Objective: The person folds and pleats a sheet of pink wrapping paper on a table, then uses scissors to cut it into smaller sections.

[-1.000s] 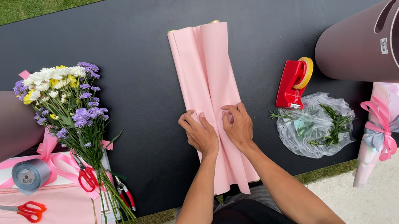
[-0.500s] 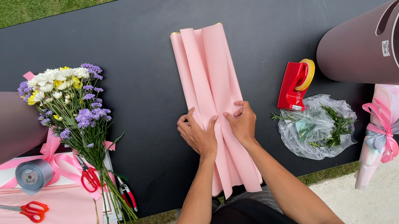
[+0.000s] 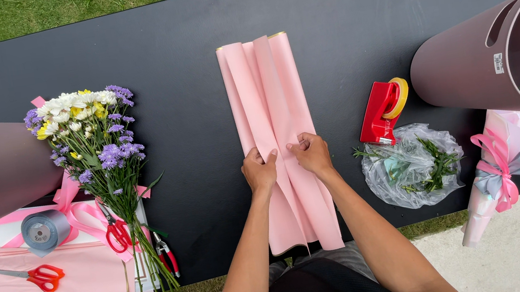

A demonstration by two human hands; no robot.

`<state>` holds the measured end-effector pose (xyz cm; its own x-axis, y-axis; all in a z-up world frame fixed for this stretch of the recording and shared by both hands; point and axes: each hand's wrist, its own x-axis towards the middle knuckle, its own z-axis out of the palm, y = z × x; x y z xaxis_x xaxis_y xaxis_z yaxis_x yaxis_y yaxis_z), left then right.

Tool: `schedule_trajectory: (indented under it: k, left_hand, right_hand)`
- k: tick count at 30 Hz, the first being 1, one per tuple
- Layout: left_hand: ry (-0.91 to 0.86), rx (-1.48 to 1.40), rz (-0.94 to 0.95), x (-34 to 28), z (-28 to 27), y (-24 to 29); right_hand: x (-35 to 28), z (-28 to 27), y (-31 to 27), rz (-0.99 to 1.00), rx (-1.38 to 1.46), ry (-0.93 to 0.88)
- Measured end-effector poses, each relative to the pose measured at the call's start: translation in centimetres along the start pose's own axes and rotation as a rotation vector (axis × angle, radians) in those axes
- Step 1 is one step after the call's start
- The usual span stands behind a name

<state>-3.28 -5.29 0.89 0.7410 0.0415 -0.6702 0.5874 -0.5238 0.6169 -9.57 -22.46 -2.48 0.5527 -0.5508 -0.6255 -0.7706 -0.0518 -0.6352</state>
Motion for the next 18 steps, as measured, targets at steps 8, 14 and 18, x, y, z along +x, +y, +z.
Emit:
schedule_trajectory:
  k: [8,14,18]
  left_hand:
    - [-0.01,-0.187,-0.128,-0.9,-0.6,0.8]
    - [0.102,-0.052,-0.144,2.2,1.8,-4.1]
    - [0.184,0.146,-0.134,-3.1,-1.7,3.7]
  right_hand:
    - [-3.1,-1.0,-3.3,0.18,0.144,0.037]
    - [-4.1,-1.1,-5.2,0.268,0.131,0.119]
    - [-4.1,-0.8,-4.7,0.259,-0.02,0.17]
